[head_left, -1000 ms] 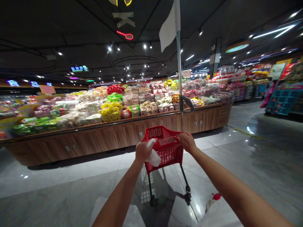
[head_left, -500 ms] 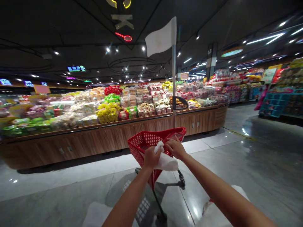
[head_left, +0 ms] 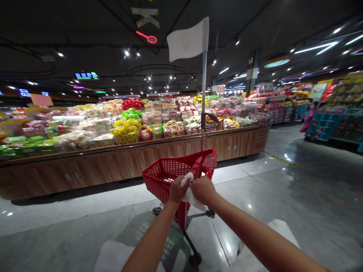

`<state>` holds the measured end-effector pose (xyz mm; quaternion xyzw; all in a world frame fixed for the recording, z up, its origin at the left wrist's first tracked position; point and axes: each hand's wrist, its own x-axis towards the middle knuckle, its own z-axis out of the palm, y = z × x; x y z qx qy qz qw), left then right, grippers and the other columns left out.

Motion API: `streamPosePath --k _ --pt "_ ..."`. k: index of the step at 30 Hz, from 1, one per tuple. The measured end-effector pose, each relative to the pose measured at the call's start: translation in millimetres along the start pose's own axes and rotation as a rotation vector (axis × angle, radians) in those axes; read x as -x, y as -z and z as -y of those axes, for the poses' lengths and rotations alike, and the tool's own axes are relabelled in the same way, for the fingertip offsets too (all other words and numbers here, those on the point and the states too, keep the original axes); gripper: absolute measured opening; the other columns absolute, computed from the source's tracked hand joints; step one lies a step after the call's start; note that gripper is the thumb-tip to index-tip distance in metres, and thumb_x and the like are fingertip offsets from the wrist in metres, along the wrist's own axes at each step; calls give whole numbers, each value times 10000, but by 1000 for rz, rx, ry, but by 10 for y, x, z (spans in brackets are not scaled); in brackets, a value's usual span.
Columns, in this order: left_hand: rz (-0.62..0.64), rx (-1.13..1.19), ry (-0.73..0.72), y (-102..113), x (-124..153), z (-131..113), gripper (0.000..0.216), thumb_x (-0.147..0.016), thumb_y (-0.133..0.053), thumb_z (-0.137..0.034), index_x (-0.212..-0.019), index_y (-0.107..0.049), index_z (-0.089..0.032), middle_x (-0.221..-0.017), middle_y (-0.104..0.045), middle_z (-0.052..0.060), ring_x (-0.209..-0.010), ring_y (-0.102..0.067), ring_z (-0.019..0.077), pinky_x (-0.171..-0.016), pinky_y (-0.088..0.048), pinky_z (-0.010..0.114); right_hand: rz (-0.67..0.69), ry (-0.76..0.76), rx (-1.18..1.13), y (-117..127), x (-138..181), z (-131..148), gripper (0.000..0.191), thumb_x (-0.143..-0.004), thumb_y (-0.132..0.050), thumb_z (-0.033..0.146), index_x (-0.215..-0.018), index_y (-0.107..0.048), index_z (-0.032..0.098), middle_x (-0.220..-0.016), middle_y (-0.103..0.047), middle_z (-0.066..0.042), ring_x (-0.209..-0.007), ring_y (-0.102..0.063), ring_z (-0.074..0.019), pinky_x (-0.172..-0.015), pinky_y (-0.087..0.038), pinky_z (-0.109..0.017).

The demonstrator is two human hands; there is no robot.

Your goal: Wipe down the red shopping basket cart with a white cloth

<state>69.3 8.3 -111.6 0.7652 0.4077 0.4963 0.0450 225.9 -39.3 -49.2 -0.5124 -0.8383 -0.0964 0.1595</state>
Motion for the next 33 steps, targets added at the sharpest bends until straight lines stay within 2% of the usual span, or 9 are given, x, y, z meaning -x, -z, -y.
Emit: streamPosePath --k 4,11,14,17,21,24,27,31,33 --pt "86 -53 133 169 -12 330 253 -881 -504 -388 -936 -668 -203 -939 -713 56 -868 -639 170 -805 -488 281 -149 141 -7 -117 41 -127 314 -952 -438 286 -792 -678 163 -786 -717 -77 -700 -616 -165 -705 -326 -295" --pt "148 -226 293 355 127 627 351 -887 -486 -458 -753 -655 -182 -763 -672 32 -724 -619 162 -701 -455 267 -492 238 29 -311 203 -484 313 -883 -478 253 -630 -652 190 -566 -590 -10 -547 -459 -117 -646 -269 -293" --pt "67 -285 231 165 203 485 352 -921 -442 -444 -779 -645 -194 -789 -662 36 -773 -616 171 -744 -459 283 -640 248 38 -356 261 -641 283 -846 -490 224 -610 -644 200 -540 -533 0 -553 -425 -124 -670 -292 -287" --pt "33 -257 74 -171 147 117 331 -952 -402 -412 -863 -643 -204 -846 -667 43 -840 -610 181 -796 -468 307 -686 233 48 -383 250 -795 269 -811 -490 172 -567 -601 197 -540 -497 2 -569 -413 -130 -692 -314 -285" --pt "94 -204 -123 -631 -85 -414 308 -934 -467 -431 -1072 -623 -205 -976 -669 73 -916 -608 204 -831 -482 342 -722 190 39 -416 190 -969 252 -780 -478 157 -538 -537 195 -557 -492 -7 -590 -417 -141 -695 -330 -287" --pt "147 -233 -155 -737 -156 -439 290 -925 -496 -418 -1073 -622 -203 -962 -665 69 -896 -614 203 -804 -491 332 -693 205 37 -427 179 -1094 250 -790 -466 161 -552 -534 196 -572 -500 -10 -599 -420 -145 -695 -334 -287" --pt "196 -266 -105 -507 -3 -38 217 -940 -477 -340 -999 -636 -204 -944 -670 51 -890 -621 184 -810 -487 305 -623 242 43 -425 201 -1246 280 -820 -449 165 -564 -557 194 -585 -511 -12 -604 -423 -145 -702 -342 -283" --pt "284 -481 148 112 370 648 224 -941 -454 -312 -936 -646 -196 -900 -677 43 -855 -622 180 -798 -463 291 -512 204 54 -364 247 -1480 316 -838 -413 166 -589 -605 190 -614 -551 -34 -640 -462 -159 -731 -370 -288" --pt "327 -550 214 339 498 814 235 -943 -441 -325 -959 -648 -214 -916 -680 30 -877 -615 177 -795 -442 277 -428 160 57 -287 270 -1553 319 -836 -411 156 -598 -620 192 -629 -575 -37 -668 -493 -163 -778 -382 -292"
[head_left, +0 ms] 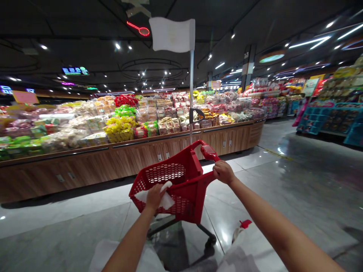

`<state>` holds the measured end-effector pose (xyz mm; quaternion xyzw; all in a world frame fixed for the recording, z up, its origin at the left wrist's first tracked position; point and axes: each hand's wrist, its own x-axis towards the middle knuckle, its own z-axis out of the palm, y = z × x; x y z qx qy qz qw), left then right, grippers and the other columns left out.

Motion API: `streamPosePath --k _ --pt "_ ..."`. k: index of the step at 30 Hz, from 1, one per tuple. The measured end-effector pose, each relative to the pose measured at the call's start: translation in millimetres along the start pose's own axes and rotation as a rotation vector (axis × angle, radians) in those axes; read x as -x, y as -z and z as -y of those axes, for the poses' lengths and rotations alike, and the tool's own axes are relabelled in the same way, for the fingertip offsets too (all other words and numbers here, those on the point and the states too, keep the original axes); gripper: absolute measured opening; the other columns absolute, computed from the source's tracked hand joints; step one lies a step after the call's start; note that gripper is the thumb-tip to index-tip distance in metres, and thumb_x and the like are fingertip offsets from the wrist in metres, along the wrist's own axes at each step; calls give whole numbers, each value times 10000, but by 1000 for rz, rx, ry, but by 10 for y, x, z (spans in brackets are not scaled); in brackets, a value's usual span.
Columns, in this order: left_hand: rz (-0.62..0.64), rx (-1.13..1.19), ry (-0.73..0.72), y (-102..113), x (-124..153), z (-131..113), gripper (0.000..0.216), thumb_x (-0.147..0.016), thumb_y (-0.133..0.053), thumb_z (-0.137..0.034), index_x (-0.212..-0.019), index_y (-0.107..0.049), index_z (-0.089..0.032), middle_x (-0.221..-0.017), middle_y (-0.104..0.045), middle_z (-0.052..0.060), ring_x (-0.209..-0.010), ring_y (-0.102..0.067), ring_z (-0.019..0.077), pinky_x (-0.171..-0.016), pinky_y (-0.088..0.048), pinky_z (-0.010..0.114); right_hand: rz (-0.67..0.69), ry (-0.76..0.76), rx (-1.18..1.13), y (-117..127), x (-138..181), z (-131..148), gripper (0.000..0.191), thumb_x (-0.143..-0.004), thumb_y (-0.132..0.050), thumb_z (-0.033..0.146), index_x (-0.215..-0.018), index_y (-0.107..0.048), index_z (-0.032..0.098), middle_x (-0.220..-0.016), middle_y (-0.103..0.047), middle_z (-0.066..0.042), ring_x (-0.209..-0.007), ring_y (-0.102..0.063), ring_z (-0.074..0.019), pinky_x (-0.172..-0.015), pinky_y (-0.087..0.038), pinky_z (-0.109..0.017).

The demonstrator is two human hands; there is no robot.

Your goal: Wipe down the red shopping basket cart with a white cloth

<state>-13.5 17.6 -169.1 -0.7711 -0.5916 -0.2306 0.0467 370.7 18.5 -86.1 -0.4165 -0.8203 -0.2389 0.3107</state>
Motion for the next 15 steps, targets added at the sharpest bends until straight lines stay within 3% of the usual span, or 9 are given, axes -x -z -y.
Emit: streamPosePath --k 2,5,9,12,15 --pt "21 -49 41 40 66 55 257 -948 -425 -348 -992 -647 -227 -950 -684 28 -903 -606 182 -784 -422 273 88 -35 10 85 -26 10 314 -835 -426 151 -601 -632 197 -627 -593 -27 -677 -517 -161 -865 -373 -310" --pt "-13 -115 119 40 71 -114 313 -957 -397 -389 -998 -647 -205 -971 -686 53 -909 -594 204 -764 -397 290 203 -21 18 132 -112 230 269 -850 -463 169 -704 -687 197 -720 -652 -29 -743 -561 -164 -950 -332 -340" --pt "-39 -117 166 -29 26 -354 340 -961 -384 -410 -1004 -645 -198 -979 -680 62 -900 -581 211 -766 -391 308 324 -64 -9 -52 -231 650 277 -932 -465 310 -897 -719 206 -900 -706 -58 -846 -598 -173 -804 -364 -306" --pt "-60 -54 58 -122 -37 -605 303 -964 -392 -352 -1144 -606 -235 -1075 -662 53 -976 -570 204 -842 -404 329 298 -219 55 -234 -271 779 412 -976 -400 337 -773 -720 176 -785 -711 -76 -799 -609 -181 -740 -341 -307" --pt "-116 20 -94 -242 -164 -1059 395 -959 -403 -300 -1346 -466 -253 -1290 -563 86 -1127 -529 220 -916 -410 374 228 -232 92 -338 -257 759 402 -966 -408 274 -724 -711 167 -748 -710 -73 -747 -608 -178 -709 -319 -312"
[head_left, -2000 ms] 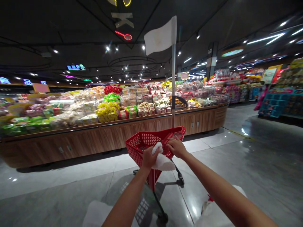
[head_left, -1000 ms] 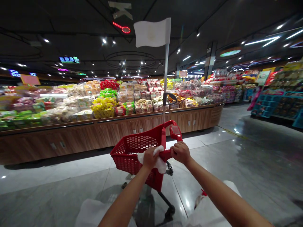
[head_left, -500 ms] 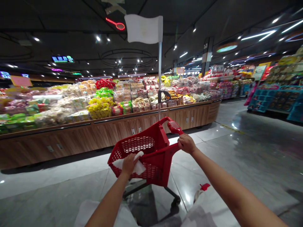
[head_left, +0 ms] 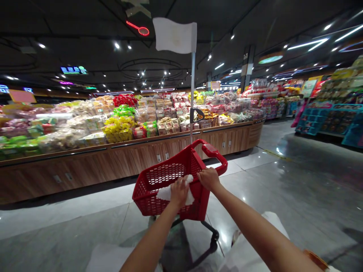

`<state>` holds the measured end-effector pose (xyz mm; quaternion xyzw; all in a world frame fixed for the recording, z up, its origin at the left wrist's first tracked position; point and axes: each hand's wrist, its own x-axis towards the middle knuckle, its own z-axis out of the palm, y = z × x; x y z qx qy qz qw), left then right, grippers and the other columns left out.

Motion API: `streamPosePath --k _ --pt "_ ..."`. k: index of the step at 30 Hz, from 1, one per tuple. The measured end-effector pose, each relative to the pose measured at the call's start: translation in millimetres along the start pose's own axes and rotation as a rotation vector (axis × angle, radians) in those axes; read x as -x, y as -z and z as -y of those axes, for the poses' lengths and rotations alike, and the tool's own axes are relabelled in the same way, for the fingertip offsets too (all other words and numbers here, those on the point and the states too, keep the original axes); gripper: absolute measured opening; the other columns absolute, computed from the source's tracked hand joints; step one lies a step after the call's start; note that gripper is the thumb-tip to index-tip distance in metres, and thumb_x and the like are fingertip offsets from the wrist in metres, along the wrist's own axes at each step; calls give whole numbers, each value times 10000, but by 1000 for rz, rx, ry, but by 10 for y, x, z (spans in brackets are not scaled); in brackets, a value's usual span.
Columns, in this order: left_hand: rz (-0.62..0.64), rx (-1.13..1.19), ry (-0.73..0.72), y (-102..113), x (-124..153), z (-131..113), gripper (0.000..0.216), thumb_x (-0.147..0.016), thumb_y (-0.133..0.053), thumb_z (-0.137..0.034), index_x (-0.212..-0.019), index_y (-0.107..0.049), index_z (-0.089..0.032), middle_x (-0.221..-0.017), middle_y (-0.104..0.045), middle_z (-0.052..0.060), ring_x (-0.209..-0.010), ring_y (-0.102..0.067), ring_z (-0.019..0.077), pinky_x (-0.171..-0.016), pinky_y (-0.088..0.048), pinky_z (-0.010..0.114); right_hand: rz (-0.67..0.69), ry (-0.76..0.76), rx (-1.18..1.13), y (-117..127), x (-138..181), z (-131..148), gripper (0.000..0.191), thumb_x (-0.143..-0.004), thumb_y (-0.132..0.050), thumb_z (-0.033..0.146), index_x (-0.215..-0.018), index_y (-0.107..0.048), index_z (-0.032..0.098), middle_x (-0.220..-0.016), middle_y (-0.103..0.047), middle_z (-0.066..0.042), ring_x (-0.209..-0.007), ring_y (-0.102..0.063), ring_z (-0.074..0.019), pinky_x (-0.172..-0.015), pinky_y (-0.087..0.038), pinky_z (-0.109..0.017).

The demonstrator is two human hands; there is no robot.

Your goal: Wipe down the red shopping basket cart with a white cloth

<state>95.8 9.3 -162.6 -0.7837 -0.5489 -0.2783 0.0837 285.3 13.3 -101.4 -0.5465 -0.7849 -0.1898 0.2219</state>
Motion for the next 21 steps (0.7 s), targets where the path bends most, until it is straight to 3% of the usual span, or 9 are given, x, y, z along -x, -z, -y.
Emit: streamPosePath --k 3,6,11,15,18,21 --pt "-31 51 -31 -103 -171 -421 396 -968 -377 -284 -1355 -454 -255 -1359 -509 107 -1145 -529 235 -878 -433 389 -63 2 6 -51 34 -60 343 -924 -465 225 -678 -697 173 -694 -699 -59 -697 -596 -173 -684 -297 -317" --pt "55 87 -89 -81 -232 -505 329 -980 -365 -309 -1258 -532 -250 -1211 -609 78 -1044 -581 210 -826 -450 352 -122 28 7 -68 89 -135 315 -894 -505 210 -635 -681 183 -656 -691 -42 -668 -588 -161 -670 -277 -318" --pt "204 -55 -134 103 32 83 276 -946 -461 -391 -1117 -593 -219 -1017 -649 57 -939 -610 202 -784 -456 314 -212 65 42 -58 172 -306 337 -882 -505 213 -585 -662 191 -624 -676 -27 -634 -568 -142 -656 -258 -313" --pt "207 -174 -87 161 289 420 256 -929 -498 -376 -1061 -611 -187 -956 -651 64 -901 -616 220 -767 -452 324 -265 88 53 -78 224 -392 350 -883 -500 213 -566 -645 190 -598 -658 -18 -604 -549 -136 -659 -256 -316" --pt "165 -179 -55 128 266 242 266 -940 -468 -366 -1068 -611 -182 -970 -655 79 -905 -612 234 -775 -449 345 -296 71 48 -102 252 -376 372 -904 -479 208 -566 -632 191 -588 -650 -14 -608 -549 -140 -673 -262 -319" --pt "145 -84 -136 59 65 -215 322 -952 -426 -353 -1196 -557 -189 -1096 -640 99 -965 -594 248 -813 -453 381 -291 66 40 -112 270 -315 374 -917 -466 196 -582 -634 191 -602 -654 -15 -619 -551 -143 -679 -264 -317"
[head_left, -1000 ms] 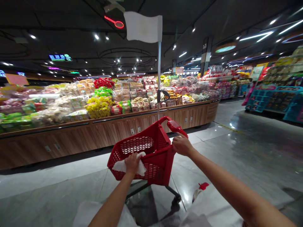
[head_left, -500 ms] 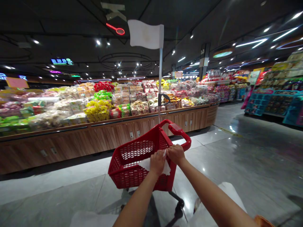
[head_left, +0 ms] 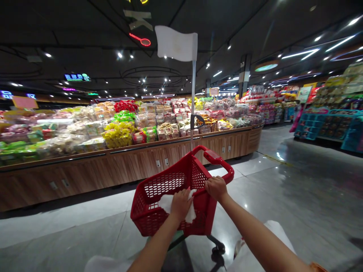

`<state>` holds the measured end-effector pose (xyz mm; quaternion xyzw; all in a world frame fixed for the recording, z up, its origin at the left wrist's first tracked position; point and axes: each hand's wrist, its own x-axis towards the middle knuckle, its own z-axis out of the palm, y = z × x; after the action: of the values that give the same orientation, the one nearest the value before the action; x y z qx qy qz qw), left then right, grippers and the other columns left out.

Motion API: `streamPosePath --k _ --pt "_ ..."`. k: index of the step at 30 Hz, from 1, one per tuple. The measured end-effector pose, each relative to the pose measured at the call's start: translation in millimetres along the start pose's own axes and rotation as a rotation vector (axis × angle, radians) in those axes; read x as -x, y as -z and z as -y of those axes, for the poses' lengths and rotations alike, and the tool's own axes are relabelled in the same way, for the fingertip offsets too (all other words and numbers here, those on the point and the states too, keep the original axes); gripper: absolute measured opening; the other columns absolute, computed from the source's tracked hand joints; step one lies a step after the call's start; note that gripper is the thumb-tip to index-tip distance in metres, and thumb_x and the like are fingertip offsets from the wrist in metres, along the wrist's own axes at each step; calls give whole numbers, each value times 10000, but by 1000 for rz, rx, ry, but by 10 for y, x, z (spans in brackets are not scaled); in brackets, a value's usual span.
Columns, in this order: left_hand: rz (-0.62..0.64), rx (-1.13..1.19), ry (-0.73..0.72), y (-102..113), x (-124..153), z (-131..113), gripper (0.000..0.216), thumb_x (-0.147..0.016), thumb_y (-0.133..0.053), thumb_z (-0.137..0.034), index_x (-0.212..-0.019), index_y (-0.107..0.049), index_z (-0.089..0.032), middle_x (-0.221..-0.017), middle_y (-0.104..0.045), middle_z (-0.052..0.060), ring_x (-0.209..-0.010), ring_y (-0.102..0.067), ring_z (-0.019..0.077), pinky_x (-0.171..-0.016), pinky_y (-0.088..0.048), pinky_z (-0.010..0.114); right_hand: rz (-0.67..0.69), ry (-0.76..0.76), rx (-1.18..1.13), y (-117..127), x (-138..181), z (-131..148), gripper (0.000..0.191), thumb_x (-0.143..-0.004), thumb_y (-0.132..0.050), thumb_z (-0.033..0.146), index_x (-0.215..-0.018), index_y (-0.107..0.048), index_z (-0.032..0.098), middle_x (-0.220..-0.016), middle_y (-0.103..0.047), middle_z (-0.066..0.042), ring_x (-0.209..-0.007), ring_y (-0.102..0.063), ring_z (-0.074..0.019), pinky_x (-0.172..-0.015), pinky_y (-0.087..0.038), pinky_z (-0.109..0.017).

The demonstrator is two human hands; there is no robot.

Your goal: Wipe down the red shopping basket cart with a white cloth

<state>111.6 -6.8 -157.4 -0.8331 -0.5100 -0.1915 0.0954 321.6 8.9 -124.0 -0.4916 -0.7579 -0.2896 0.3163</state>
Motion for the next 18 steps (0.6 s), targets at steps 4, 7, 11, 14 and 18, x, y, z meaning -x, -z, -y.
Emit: streamPosePath --k 4,7,11,14,18 --pt "-49 109 -108 -19 -305 -427 439 -939 -426 -311 -1358 -418 -183 -1252 -570 132 -1071 -546 261 -874 -449 414 26 -21 -10 15 -1 46 359 -917 -473 194 -601 -643 194 -614 -657 -18 -635 -555 -148 -677 -265 -312" --pt "7 88 -158 -44 -263 -319 455 -939 -423 -289 -1386 -386 -218 -1269 -567 115 -1074 -545 248 -889 -448 408 30 -7 -12 35 -12 3 360 -921 -471 199 -609 -650 195 -626 -663 -19 -641 -556 -146 -678 -267 -309" --pt "129 -16 -100 14 178 342 461 -920 -446 -257 -1379 -417 -256 -1236 -602 86 -1016 -573 227 -898 -444 387 40 17 -2 58 -26 -103 377 -933 -456 216 -619 -663 194 -634 -664 -22 -651 -553 -141 -671 -264 -303" --pt "167 -61 -25 140 660 1030 439 -899 -447 -233 -1334 -488 -272 -1232 -627 65 -1055 -582 239 -915 -451 384 71 37 -6 56 -45 -161 393 -943 -444 234 -620 -663 196 -639 -667 -19 -653 -548 -143 -666 -257 -307" --pt "108 -33 84 301 1156 1799 399 -863 -479 -247 -1241 -571 -331 -1238 -649 5 -1131 -586 230 -985 -453 374 125 54 -23 30 -124 -263 393 -954 -438 256 -649 -677 192 -666 -681 -28 -679 -552 -152 -679 -264 -309"
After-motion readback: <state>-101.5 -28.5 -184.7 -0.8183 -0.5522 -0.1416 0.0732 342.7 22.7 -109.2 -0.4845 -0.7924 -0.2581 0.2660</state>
